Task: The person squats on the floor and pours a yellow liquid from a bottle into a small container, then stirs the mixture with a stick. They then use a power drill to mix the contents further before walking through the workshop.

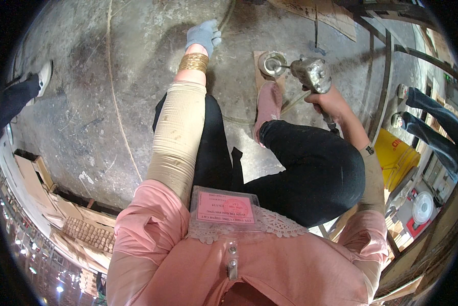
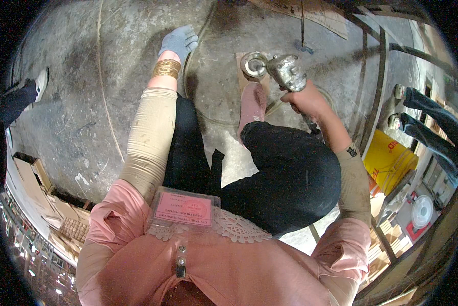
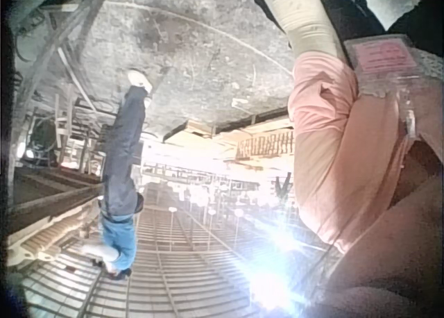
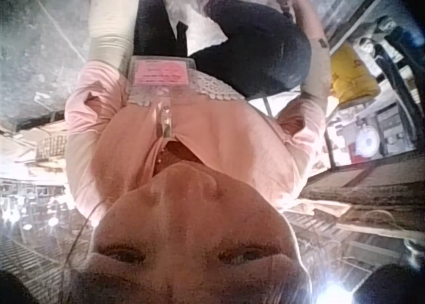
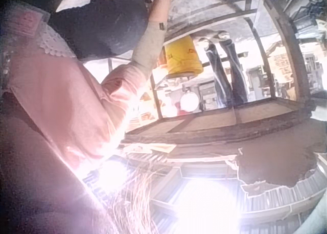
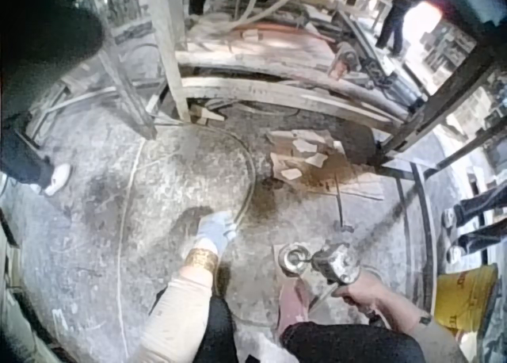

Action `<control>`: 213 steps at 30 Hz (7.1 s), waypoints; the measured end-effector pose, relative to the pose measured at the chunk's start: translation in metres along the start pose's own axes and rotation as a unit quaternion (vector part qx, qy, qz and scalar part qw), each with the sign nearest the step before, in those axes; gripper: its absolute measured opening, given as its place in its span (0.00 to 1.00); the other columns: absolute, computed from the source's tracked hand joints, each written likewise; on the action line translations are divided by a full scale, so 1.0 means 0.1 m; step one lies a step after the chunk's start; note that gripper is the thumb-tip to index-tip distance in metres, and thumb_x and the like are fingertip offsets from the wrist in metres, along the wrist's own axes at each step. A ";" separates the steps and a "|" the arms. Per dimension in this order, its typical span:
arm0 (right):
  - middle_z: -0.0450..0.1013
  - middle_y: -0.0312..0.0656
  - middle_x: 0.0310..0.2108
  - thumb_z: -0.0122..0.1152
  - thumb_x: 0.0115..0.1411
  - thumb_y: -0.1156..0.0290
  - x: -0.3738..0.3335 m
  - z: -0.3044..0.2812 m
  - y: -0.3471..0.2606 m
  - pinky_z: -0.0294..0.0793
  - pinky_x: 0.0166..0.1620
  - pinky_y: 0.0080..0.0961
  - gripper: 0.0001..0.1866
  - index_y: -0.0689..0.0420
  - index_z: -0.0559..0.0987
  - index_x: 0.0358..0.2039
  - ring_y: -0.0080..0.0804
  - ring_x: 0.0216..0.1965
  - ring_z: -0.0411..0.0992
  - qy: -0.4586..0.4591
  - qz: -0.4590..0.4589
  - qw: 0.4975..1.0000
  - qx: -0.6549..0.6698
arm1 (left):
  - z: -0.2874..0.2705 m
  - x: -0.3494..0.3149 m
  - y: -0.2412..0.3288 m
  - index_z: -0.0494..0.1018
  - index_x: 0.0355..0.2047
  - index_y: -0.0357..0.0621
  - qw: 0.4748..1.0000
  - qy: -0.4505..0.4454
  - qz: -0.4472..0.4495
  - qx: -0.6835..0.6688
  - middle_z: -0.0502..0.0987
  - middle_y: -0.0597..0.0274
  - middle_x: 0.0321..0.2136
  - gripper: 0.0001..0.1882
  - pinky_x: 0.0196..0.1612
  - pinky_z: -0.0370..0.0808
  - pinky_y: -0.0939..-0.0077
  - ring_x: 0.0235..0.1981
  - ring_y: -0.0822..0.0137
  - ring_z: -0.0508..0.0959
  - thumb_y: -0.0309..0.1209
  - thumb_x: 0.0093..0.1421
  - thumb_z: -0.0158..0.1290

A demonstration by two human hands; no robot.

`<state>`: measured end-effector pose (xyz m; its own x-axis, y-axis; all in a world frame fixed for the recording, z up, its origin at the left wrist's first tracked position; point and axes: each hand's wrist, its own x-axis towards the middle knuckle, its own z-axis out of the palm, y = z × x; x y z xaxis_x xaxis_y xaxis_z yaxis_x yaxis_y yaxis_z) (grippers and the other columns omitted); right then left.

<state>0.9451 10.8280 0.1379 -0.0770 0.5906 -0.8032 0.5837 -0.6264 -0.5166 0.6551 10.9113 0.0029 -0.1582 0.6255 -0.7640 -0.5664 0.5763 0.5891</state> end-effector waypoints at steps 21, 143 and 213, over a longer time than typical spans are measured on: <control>0.65 0.36 0.15 0.57 0.39 0.81 0.00 0.01 -0.03 0.56 0.14 0.20 0.13 0.64 0.72 0.30 0.21 0.11 0.60 0.009 -0.018 1.000 0.021 | 0.04 -0.09 0.06 0.67 0.42 0.37 0.998 0.001 -0.014 0.062 0.73 0.54 0.38 0.15 0.32 0.74 0.73 0.31 0.65 0.74 0.32 0.55 0.47; 0.71 0.38 0.20 0.67 0.42 0.63 -0.07 0.00 0.39 0.66 0.21 0.22 0.20 0.61 0.72 0.31 0.24 0.16 0.68 0.037 0.041 0.994 -0.092 | 1.25 -0.77 -1.58 0.68 0.33 0.39 0.944 -0.033 -0.319 -0.081 0.71 0.55 0.28 0.15 0.30 0.68 0.69 0.27 0.61 0.71 0.39 0.53 0.41; 0.71 0.33 0.27 0.73 0.35 0.70 -0.73 -0.44 0.29 0.67 0.37 0.21 0.24 0.59 0.73 0.34 0.21 0.31 0.67 -0.043 -0.013 0.999 0.013 | 1.41 -1.34 -1.16 0.71 0.34 0.41 0.912 -0.133 -0.277 -0.273 0.73 0.57 0.29 0.15 0.34 0.71 0.73 0.30 0.62 0.74 0.38 0.54 0.42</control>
<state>1.0033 10.7893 0.1950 -0.1618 0.5620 -0.8111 0.5593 -0.6249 -0.5446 0.8563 10.8349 0.0736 0.4354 0.4661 -0.7702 -0.8294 0.5403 -0.1419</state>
